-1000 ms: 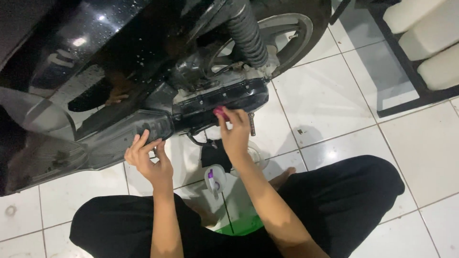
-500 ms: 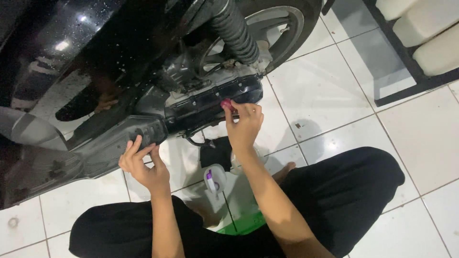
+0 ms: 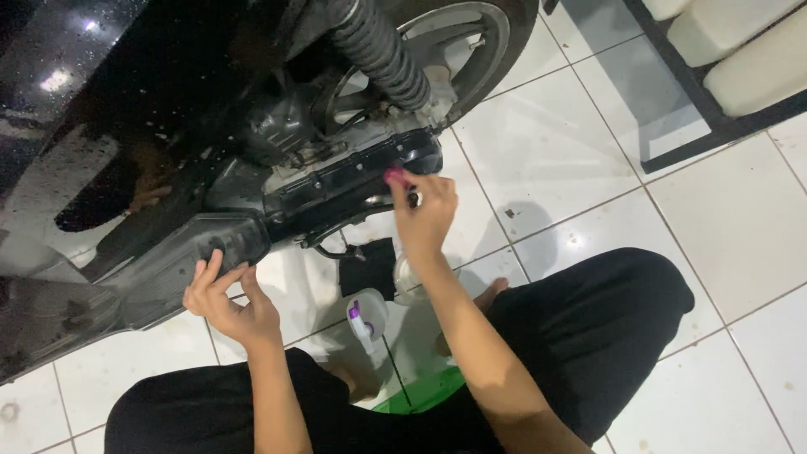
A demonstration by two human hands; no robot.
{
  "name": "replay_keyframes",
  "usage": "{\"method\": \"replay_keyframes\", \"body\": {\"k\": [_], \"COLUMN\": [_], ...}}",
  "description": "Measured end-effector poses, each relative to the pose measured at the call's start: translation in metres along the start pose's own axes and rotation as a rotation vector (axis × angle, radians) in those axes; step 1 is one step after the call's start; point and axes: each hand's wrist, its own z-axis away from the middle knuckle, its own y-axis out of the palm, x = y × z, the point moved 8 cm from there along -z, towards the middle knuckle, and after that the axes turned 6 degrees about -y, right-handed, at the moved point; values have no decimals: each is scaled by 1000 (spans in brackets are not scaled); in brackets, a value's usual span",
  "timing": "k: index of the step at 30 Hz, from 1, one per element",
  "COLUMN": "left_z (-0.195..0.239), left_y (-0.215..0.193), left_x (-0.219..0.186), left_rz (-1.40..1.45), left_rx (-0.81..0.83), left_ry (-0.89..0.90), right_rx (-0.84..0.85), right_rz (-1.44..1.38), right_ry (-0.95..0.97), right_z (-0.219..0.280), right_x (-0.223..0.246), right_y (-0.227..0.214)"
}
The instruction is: The person sits on the floor and sprays a cleaning solution onto the lower side of a black motorcycle. They then use a small pink sponge to scrub the sprayed area, repeatedly dipping the sponge into a bucket of water to rinse it.
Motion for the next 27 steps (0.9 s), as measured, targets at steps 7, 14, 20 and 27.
{"method": "replay_keyframes", "body": {"k": [7,14,20,27], "left_z": [-1,-2,-3,-3], "left_y": [0,1,-1,2], "left_x": [-3,-5,-6,-10], "left_rz": [-7,13,37,43], "left_rx": [16,39,37,57], "left_ry": [-3,-42,-62,-35], "right_rx": [5,5,-43,-127], "right_rz": [-39,-125,-146,-203], "right_ry": [86,175,332,489], "right_z": [5,-6,1,9], "right_x": [-18,-12,-37,-73], "right_y": [1,-7,-1,1]}}
